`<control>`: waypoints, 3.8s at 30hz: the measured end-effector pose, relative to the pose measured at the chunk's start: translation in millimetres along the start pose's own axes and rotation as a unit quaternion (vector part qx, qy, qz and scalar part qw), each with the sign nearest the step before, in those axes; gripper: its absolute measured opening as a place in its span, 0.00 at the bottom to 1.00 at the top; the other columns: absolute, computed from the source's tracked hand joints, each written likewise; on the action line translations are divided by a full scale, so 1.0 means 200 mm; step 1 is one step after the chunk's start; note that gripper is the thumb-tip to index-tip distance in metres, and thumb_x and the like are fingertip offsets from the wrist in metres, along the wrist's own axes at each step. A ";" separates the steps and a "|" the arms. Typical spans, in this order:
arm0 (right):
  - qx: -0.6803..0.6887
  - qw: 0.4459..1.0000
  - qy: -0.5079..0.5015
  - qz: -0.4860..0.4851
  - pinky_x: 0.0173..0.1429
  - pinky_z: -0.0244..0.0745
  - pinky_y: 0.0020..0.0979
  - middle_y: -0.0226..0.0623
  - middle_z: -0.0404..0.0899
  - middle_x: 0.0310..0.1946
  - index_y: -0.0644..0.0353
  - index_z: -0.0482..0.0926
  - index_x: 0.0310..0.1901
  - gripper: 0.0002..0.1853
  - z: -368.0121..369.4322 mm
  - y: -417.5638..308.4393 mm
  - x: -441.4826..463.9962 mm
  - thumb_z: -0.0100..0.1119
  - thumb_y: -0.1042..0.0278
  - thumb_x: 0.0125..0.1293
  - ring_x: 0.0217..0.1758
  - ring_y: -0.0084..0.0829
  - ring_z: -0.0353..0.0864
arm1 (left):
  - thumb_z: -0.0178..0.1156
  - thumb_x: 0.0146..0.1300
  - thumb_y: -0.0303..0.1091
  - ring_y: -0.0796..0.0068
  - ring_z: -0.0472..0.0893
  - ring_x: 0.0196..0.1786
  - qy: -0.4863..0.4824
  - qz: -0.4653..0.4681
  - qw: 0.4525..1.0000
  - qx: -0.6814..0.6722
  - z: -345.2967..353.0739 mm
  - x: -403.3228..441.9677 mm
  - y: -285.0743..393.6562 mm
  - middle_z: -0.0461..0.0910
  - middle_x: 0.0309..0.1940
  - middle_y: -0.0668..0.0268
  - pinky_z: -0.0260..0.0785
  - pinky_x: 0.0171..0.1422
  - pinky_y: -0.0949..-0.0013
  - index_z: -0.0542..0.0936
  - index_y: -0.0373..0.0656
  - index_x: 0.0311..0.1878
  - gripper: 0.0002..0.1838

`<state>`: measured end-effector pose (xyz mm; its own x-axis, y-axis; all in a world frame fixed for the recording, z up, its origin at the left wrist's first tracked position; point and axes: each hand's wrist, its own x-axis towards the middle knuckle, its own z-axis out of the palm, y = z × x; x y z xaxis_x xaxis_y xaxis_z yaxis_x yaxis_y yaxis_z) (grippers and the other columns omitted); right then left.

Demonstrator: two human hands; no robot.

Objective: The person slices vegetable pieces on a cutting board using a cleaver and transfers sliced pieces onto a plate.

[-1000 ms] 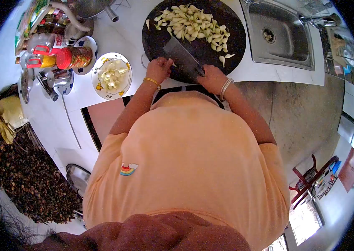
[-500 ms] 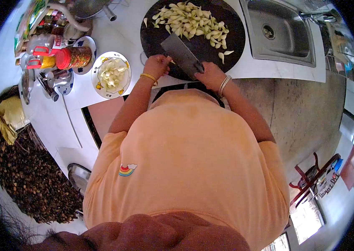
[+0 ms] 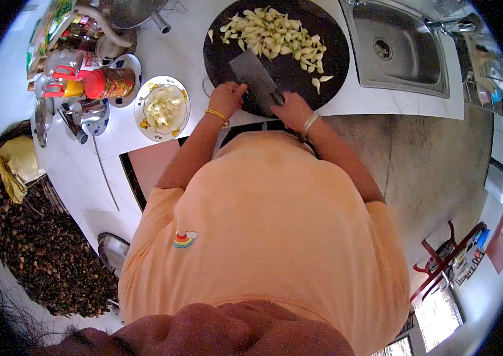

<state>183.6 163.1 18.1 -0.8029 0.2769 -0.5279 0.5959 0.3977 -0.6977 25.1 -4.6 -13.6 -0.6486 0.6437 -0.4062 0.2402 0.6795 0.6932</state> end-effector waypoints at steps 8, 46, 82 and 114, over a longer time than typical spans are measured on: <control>0.157 0.986 0.024 0.056 0.19 0.68 0.32 0.37 0.75 0.18 0.70 0.74 0.36 0.14 -0.10 -0.07 -0.19 0.61 0.64 0.61 0.14 0.28 0.74 | 0.51 0.68 0.40 0.45 0.80 0.48 0.338 0.070 0.934 0.088 -0.39 0.53 0.09 0.79 0.44 0.48 0.73 0.53 0.52 0.77 0.43 0.47 0.13; -0.064 0.996 -0.061 -0.003 0.38 0.78 0.44 0.55 0.79 0.25 0.74 0.75 0.37 0.18 -0.04 -0.10 0.03 0.60 0.62 0.60 0.28 0.50 0.82 | 0.62 0.63 0.43 0.69 0.81 0.22 -0.010 -0.051 0.990 -0.128 -0.04 -0.03 -0.04 0.81 0.19 0.60 0.74 0.31 0.65 0.81 0.37 0.30 0.17; 0.061 0.996 -0.059 0.031 0.29 0.76 0.39 0.50 0.78 0.20 0.74 0.75 0.37 0.18 -0.03 -0.20 -0.08 0.61 0.62 0.59 0.20 0.40 0.80 | 0.64 0.64 0.42 0.75 0.80 0.19 0.047 -0.081 0.990 -0.105 -0.08 -0.08 -0.06 0.80 0.19 0.62 0.71 0.22 0.71 0.79 0.36 0.29 0.17; 0.255 0.963 0.066 0.061 0.18 0.66 0.31 0.33 0.73 0.15 0.67 0.73 0.36 0.13 -0.07 -0.05 -0.15 0.63 0.65 0.63 0.12 0.25 0.70 | 0.60 0.64 0.46 0.48 0.79 0.44 0.229 0.123 0.965 0.038 -0.14 0.36 0.24 0.80 0.38 0.49 0.72 0.50 0.52 0.77 0.41 0.43 0.17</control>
<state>201.3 163.8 48.2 -0.7020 0.4167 -0.5775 0.5890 -0.1161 -0.7997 -29.1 64.6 7.3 -0.8121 0.5776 0.0835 0.4689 0.5606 0.6826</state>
